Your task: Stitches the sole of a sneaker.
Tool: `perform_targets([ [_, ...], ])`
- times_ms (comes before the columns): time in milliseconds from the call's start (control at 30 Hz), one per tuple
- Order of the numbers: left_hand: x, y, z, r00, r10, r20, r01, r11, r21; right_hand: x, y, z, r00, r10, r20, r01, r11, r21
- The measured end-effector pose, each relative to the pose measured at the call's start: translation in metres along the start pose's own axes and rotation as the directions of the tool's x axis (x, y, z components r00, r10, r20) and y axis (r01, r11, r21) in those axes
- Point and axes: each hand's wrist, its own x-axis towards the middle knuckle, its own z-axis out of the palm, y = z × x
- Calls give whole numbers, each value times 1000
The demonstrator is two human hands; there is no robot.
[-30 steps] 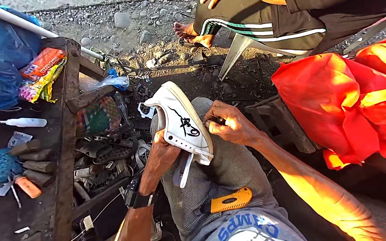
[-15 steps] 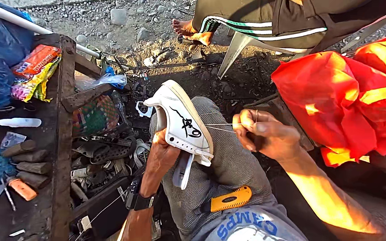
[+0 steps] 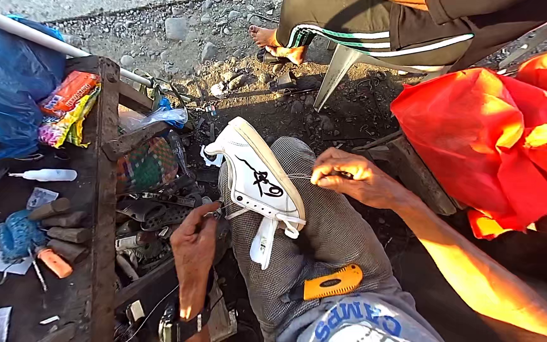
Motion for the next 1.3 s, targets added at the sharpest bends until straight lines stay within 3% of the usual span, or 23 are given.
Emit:
perform_targets([
  [100, -6, -49, -22, 983, -183, -9, 181, 964, 195, -45, 8, -34, 991, 132, 7, -131, 989, -63],
  [167, -5, -40, -28, 956, -267, 122, 204, 904, 376, -73, 24, -53, 969, 246, -30, -248, 955, -166],
  [233, -4, -4, -17, 986, -101, 134, 46, 931, 361, -98, 43, -64, 920, 381, -92, -392, 879, -271],
  [300, 3, 38, 2, 992, 121, 28, -124, 977, 172, -115, 60, -69, 835, 520, -179, -547, 753, -366],
  [333, 8, 55, 12, 987, 158, 10, -158, 987, -10, -119, 65, -68, 785, 576, -226, -613, 674, -411],
  [400, 19, 71, 29, 988, 124, 94, -83, 930, -358, -115, 67, -60, 736, 616, -281, -665, 579, -472],
  [467, 33, 67, 38, 949, 143, 280, 39, 830, -557, -99, 55, -43, 807, 502, -312, -591, 680, -435],
  [567, 42, 65, 40, 897, 171, 408, 21, 905, -424, -57, 19, 1, 901, 210, -379, -298, 936, -189],
  [633, 46, 67, 38, 883, 183, 432, -11, 928, -372, -27, 0, 26, 932, 92, -351, -118, 992, -53],
  [700, 48, 63, 38, 879, 197, 434, -9, 917, -399, -5, -4, 41, 957, -2, -291, -8, 999, -33],
  [933, 45, 57, 42, 897, 231, 377, -40, 892, -451, 12, 2, 37, 992, 40, -117, -26, 993, 114],
  [1167, 37, 50, 60, 953, 241, 185, -123, 862, -491, 11, 7, 54, 963, 15, -271, 15, 994, 109],
  [1233, 37, 49, 61, 959, 227, 171, -119, 866, -486, 14, 6, 53, 970, 13, -243, 5, 997, 74],
  [1300, 38, 50, 53, 949, 193, 249, -55, 880, -472, 15, 2, 42, 987, 29, -155, -31, 999, -9],
])
